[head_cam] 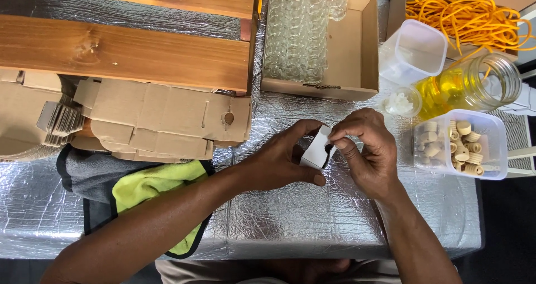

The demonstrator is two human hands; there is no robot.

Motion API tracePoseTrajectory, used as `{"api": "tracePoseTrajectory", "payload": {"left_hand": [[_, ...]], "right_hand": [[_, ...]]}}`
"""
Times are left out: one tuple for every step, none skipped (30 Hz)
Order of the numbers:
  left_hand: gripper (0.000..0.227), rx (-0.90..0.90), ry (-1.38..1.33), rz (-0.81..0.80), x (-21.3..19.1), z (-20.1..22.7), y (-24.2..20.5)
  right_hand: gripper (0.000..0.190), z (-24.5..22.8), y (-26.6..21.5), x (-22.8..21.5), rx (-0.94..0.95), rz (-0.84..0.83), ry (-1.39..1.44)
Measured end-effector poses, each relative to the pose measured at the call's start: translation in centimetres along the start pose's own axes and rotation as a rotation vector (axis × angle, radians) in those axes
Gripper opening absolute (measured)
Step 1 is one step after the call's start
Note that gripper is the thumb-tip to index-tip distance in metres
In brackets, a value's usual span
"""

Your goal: The person wipes a small glass bottle with a cloth, then threads a yellow cord through a wooden stopper and attaches it to the bottle. They fold a small cardboard box, place the bottle inside, and close the box before setting it aside.

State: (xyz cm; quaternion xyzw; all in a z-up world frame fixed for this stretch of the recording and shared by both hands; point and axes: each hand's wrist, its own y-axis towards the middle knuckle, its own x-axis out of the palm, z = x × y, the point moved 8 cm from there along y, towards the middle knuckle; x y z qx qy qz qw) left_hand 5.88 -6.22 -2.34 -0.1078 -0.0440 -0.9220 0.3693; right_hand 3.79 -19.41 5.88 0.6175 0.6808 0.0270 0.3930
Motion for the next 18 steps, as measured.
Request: {"api": "tracePoseTrajectory", "payload": {"left_hand": [[0.086,0.001,-0.004,-0.001,-0.1,0.0,0.0],[0.086,0.001,-0.004,-0.001,0.0,-0.1,0.0],[0.085,-0.001,-0.018,0.001,0.0,-0.2,0.0],[0.085,-0.002,-0.032,0.002,0.0,-0.3,0.0],[0.085,-0.002,-0.032,0.004,0.0,-0.3,0.0],[0.084,0.003,-0.04,0.002,0.0,-0.2,-0.1],[0.084,0.008,-0.047,0.0,0.0,-0.2,-0.1],[0.084,0.009,-0.048,0.0,0.0,-0.1,-0.1],[0.083,0.007,-0.054,-0.003,0.0,-0.1,-0.1],[0.083,0.005,-0.06,-0.005,0.0,-0.1,-0.1],[0.083,0.005,-0.06,-0.004,-0.1,0.0,-0.1],[0.083,0.006,-0.061,-0.001,-0.1,0.0,-0.1],[0.083,0.008,-0.061,0.001,-0.1,0.0,-0.1],[0.083,0.008,-0.062,0.001,0.0,0.2,-0.1],[0.081,0.0,-0.075,0.008,0.0,0.3,-0.2],[0.08,-0.008,-0.089,0.015,0.0,0.4,-0.2],[0.08,-0.008,-0.089,0.015,0.0,0.2,-0.1],[0.079,-0.013,-0.121,0.024,-0.1,-0.1,-0.1]], "right_hand": [[0.008,0.0,0.0,-0.1,0.003,0.008,0.034],[0.008,0.0,0.0,-0.1,0.003,0.007,0.034],[0.009,0.0,0.0,-0.1,-0.001,0.013,0.032],[0.01,-0.1,0.0,-0.2,-0.005,0.019,0.03],[0.01,-0.1,0.0,-0.2,-0.005,0.018,0.03],[0.011,-0.1,0.0,-0.2,-0.003,0.019,0.037],[0.011,-0.2,-0.1,-0.2,-0.001,0.019,0.043],[0.011,-0.1,-0.1,-0.2,-0.001,0.018,0.043],[0.01,0.0,-0.1,-0.2,0.005,0.012,0.047],[0.01,0.1,0.0,-0.1,0.01,0.005,0.05],[0.01,0.1,-0.1,0.0,0.01,0.004,0.051],[0.009,0.2,-0.1,-0.1,0.009,0.013,0.041],[0.009,0.3,-0.1,-0.2,0.009,0.022,0.03],[0.009,0.1,-0.1,-0.2,0.009,0.022,0.03],[0.009,0.0,0.0,-0.3,0.0,0.025,0.017],[0.009,-0.2,0.1,-0.4,-0.008,0.029,0.003],[0.009,-0.5,0.4,-0.3,-0.008,0.029,0.004],[0.008,-0.9,0.6,-0.2,-0.02,0.029,0.003]]}}
